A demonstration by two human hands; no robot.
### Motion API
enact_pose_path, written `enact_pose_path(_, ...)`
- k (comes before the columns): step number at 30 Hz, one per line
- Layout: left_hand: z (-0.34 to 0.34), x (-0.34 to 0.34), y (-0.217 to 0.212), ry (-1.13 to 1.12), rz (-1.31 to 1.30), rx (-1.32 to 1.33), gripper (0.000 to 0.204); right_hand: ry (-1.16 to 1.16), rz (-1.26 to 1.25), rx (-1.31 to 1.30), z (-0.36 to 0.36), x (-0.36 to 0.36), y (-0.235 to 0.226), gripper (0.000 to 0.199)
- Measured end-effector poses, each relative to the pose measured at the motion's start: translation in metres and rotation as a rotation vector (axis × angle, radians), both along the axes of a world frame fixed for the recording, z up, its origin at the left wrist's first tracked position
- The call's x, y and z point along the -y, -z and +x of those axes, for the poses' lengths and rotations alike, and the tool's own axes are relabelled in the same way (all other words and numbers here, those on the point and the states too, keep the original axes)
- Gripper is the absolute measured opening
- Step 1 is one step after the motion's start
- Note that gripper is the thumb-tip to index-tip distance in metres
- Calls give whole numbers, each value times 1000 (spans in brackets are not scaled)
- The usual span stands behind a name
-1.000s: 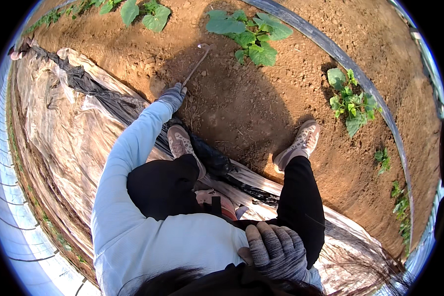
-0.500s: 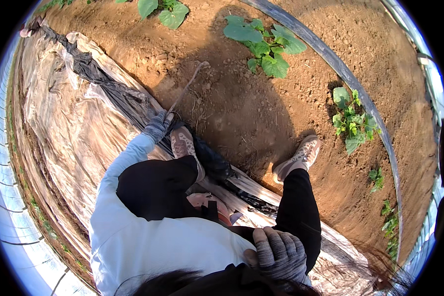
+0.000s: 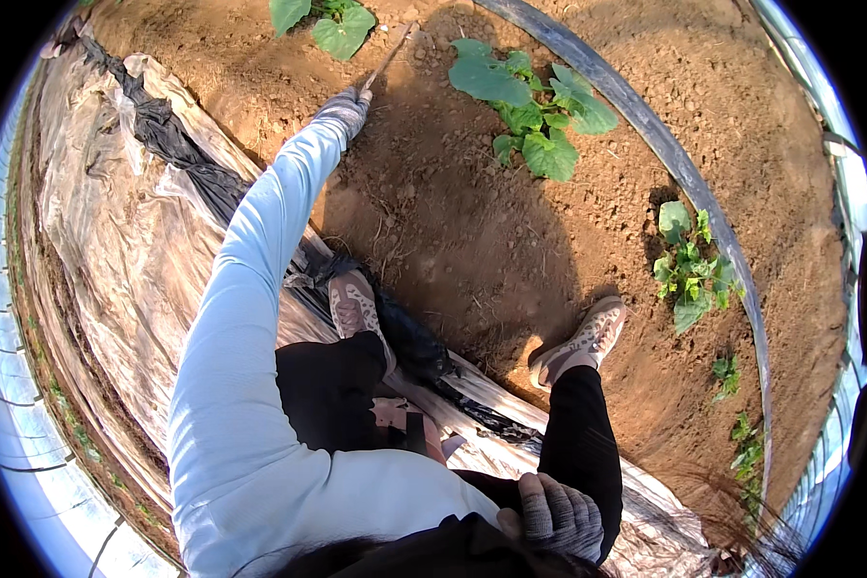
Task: The person uses a small hand hoe to loosen and level the soil around young plants in a greenhouse. They repeatedly strike and drag the hoe along the ground between rows of plants, moving forward along the bed.
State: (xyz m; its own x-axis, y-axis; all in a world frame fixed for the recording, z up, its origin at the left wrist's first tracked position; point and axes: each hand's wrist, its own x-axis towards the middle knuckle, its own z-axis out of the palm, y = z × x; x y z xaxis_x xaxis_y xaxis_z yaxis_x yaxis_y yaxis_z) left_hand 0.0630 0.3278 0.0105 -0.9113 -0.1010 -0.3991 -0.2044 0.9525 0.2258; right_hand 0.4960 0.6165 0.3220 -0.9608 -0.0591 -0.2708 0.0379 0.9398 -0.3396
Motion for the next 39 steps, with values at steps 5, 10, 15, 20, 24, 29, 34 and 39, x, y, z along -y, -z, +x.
enact_pose_path(5,-13,39,36,23,-85,2,52,171,-93,-92,-4,4,7,38)
enact_pose_path(10,35,80,34,66,7,-42,49,-174,126,-209,-15,-9,6,38)
enact_pose_path(15,82,107,16,32,-107,22,54,-213,130,-179,-7,-4,9,37)
enact_pose_path(20,111,125,0,-18,-146,52,56,-217,73,-92,-11,2,-3,38)
enact_pose_path(24,143,144,12,-80,-130,-23,55,-259,100,-195,-2,2,4,40)
enact_pose_path(29,173,187,47,-229,130,-141,54,-225,65,-254,4,-1,8,42)
enact_pose_path(34,114,109,13,-136,7,-140,54,-230,90,-238,4,-1,9,41)
enact_pose_path(39,54,41,5,-55,6,-81,59,-244,83,-254,-2,1,11,41)
